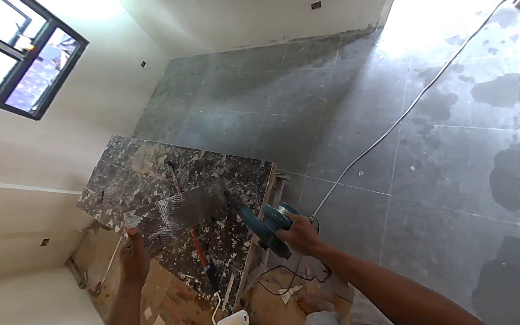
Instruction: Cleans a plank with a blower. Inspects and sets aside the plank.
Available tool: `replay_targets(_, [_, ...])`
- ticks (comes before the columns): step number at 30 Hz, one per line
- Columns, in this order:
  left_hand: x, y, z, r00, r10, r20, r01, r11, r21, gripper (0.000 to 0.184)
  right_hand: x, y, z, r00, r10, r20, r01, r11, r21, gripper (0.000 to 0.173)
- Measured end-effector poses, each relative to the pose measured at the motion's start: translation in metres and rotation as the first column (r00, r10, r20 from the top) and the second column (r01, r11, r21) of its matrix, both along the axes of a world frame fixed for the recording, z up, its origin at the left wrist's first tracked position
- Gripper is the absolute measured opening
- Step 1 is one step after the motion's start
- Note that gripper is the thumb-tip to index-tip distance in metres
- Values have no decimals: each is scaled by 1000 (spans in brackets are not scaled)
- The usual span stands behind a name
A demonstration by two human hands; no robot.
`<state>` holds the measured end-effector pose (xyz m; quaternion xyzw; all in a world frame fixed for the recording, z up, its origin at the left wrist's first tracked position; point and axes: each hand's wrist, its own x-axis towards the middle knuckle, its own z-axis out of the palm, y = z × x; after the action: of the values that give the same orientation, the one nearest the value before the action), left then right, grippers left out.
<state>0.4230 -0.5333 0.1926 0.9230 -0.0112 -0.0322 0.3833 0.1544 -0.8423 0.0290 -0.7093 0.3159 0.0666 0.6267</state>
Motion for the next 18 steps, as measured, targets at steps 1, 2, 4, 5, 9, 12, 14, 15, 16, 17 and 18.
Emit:
replay_targets(1, [-4,0,1,1000,-7,-10,7,1000,-1,78,6,-1,-3,1000,2,3,-2,1000,-2,25])
replay_targets(2, [-9,-1,2,1000,-14,-28,13,1000,-7,72,12,-2,-4,1000,3,7,-3,1000,-9,25])
replay_targets(4, [-18,-3,3,998,-13,-64,10,999,-37,49,19,-4,-5,1000,14,17,-13,999,-39,24])
replay_targets(5, [-22,-3,4,996,-1,-92,-3,999,-43,44,19,-4,-3,999,21,27,-20,999,-45,24])
replay_targets(9, [-29,21,-1,986,25,-166,-21,999,25,42,-18,-7,16,994,-5,113,7,1000,-22,26])
replay_targets(12, [-31,49,-5,966,33,-256,-7,995,104,44,-65,-14,37,983,-52,176,47,998,31,28])
replay_targets(14, [-32,62,-2,943,48,-330,16,981,191,45,-94,-17,46,976,-80,201,71,996,51,27])
replay_targets(15, [-31,67,1,936,43,-350,48,968,247,46,-106,-18,49,974,-91,208,82,995,50,26])
replay_targets(16, [-29,71,3,936,11,-352,105,945,309,46,-116,-18,51,972,-101,214,94,995,42,26])
replay_targets(17, [-25,74,6,939,-55,-339,187,909,373,46,-125,-18,53,967,-108,229,105,994,28,25])
replay_targets(18, [-22,75,8,936,-160,-313,289,857,427,44,-134,-17,56,962,-112,248,114,993,6,25])
